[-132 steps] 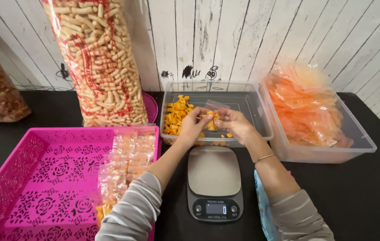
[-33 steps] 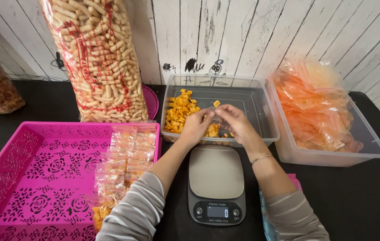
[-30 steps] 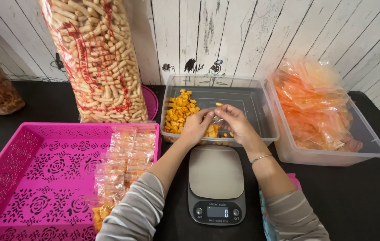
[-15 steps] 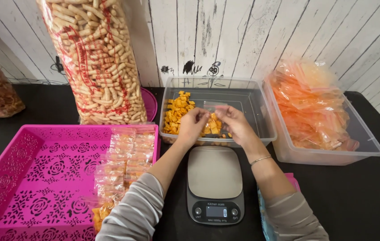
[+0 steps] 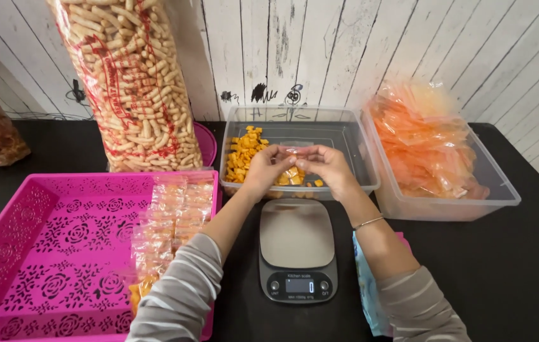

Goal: The person is filling small plastic bags with orange snack pieces, weighing them on a digital scale, and placing the filled bags into a pink basket.

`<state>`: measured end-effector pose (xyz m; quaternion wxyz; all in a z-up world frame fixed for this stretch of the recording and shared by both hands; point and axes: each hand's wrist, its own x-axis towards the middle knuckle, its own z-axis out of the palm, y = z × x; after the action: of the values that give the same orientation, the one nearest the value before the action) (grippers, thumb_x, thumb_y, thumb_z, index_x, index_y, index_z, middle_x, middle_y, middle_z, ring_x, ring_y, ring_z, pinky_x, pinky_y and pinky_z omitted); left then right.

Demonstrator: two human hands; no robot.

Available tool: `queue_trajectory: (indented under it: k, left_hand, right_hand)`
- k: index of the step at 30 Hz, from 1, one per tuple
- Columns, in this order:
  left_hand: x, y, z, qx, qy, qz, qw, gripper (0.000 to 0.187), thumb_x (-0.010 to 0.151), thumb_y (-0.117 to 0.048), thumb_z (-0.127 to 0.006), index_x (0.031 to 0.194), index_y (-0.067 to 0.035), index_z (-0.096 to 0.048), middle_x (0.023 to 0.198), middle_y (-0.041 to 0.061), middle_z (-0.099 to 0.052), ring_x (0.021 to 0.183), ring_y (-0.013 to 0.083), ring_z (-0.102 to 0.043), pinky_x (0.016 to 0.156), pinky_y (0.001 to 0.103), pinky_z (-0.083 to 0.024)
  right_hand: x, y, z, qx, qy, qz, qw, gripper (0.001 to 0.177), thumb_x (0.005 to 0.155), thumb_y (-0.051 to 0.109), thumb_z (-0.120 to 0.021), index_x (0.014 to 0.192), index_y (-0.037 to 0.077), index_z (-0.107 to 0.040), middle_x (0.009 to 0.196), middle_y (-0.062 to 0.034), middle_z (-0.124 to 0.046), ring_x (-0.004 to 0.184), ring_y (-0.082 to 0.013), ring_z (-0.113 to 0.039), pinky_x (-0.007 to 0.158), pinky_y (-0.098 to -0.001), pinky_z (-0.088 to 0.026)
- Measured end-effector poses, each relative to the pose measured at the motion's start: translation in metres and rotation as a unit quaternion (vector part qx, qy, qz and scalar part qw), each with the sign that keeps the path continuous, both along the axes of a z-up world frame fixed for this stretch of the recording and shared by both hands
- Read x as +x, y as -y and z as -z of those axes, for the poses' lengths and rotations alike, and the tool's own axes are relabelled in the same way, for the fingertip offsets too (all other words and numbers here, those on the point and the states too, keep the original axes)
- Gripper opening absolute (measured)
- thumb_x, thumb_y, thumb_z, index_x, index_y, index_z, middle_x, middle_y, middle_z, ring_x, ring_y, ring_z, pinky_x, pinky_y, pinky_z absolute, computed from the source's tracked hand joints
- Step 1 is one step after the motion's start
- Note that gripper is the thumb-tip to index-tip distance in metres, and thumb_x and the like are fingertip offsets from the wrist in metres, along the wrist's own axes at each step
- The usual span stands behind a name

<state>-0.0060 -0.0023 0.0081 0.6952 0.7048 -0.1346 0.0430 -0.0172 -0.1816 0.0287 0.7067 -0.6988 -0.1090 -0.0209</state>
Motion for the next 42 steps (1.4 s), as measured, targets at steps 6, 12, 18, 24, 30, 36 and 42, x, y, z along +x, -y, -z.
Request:
queue_trajectory:
  k: [6, 12, 18, 24, 30, 36, 42]
  left_hand:
    - [-0.016, -0.001, -0.015, 0.033, -0.015, -0.017, 0.999, 0.025, 0.088, -0.037, -0.079, 0.092, -0.013, -0.076, 0.073, 0.000, -0.066, 0.068, 0.0095, -0.062, 0.060, 0.022, -0.053]
    - [-0.023, -0.009, -0.011, 0.129, 0.001, 0.001, 0.992, 0.015, 0.087, -0.026, -0.078, 0.100, -0.020, -0.079, 0.065, 0.000, -0.067, 0.061, 0.0093, -0.064, 0.062, 0.023, -0.054]
    - [-0.038, -0.014, -0.010, 0.192, 0.028, 0.027, 0.981, 0.023, 0.081, -0.023, -0.084, 0.103, -0.019, -0.080, 0.075, 0.008, -0.069, 0.068, 0.0180, -0.067, 0.068, 0.033, -0.056]
    - [-0.053, -0.020, 0.015, 0.254, 0.031, 0.073, 0.964, 0.026, 0.080, -0.014, -0.083, 0.105, -0.009, -0.075, 0.078, 0.009, -0.068, 0.062, 0.0212, -0.072, 0.064, 0.033, -0.059]
    - [-0.054, -0.027, 0.029, 0.261, 0.036, 0.095, 0.960, 0.023, 0.077, -0.013, -0.085, 0.096, -0.007, -0.071, 0.075, 0.007, -0.067, 0.060, 0.0193, -0.073, 0.056, 0.029, -0.059]
    - [-0.054, -0.027, 0.047, 0.369, 0.104, 0.078, 0.920, 0.027, 0.076, -0.021, -0.081, 0.098, -0.012, -0.069, 0.078, 0.007, -0.071, 0.077, 0.0269, -0.074, 0.074, 0.036, -0.059]
    - [-0.063, -0.038, 0.047, 0.343, 0.167, 0.042, 0.923, 0.033, 0.075, -0.016, -0.084, 0.104, -0.012, -0.069, 0.086, 0.007, -0.071, 0.078, 0.0232, -0.074, 0.073, 0.034, -0.060]
  right_hand:
    - [-0.003, 0.008, 0.010, 0.025, -0.021, -0.008, 0.999, 0.029, 0.083, 0.008, -0.082, 0.110, 0.005, -0.072, 0.090, -0.0015, -0.073, 0.076, -0.0052, -0.069, 0.064, -0.0170, -0.060]
    - [-0.041, 0.004, -0.021, 0.005, -0.037, -0.021, 0.999, 0.021, 0.088, 0.012, -0.078, 0.107, 0.007, -0.073, 0.086, 0.0041, -0.068, 0.075, -0.0031, -0.067, 0.063, -0.0154, -0.058]
    - [-0.051, 0.020, -0.003, -0.043, -0.049, -0.052, 0.997, 0.023, 0.085, 0.008, -0.079, 0.105, 0.000, -0.072, 0.077, -0.0016, -0.064, 0.063, -0.0074, -0.064, 0.051, -0.0162, -0.057]
    - [-0.056, 0.030, 0.024, -0.089, -0.070, -0.085, 0.990, 0.026, 0.083, 0.003, -0.080, 0.106, -0.004, -0.069, 0.079, -0.0071, -0.065, 0.061, -0.0143, -0.069, 0.050, -0.0234, -0.061]
    - [-0.055, 0.034, 0.048, -0.119, -0.088, -0.102, 0.984, 0.028, 0.081, 0.000, -0.079, 0.107, -0.004, -0.069, 0.082, -0.0106, -0.068, 0.061, -0.0172, -0.071, 0.052, -0.0249, -0.063]
    - [-0.055, 0.030, 0.065, -0.157, -0.075, -0.107, 0.979, 0.026, 0.084, 0.000, -0.078, 0.107, -0.007, -0.069, 0.085, -0.0160, -0.069, 0.061, -0.0191, -0.072, 0.052, -0.0264, -0.064]
    - [-0.071, 0.025, 0.040, -0.249, -0.012, -0.038, 0.968, 0.031, 0.080, 0.013, -0.085, 0.106, 0.001, -0.074, 0.085, -0.0129, -0.069, 0.068, -0.0161, -0.070, 0.053, -0.0255, -0.061]
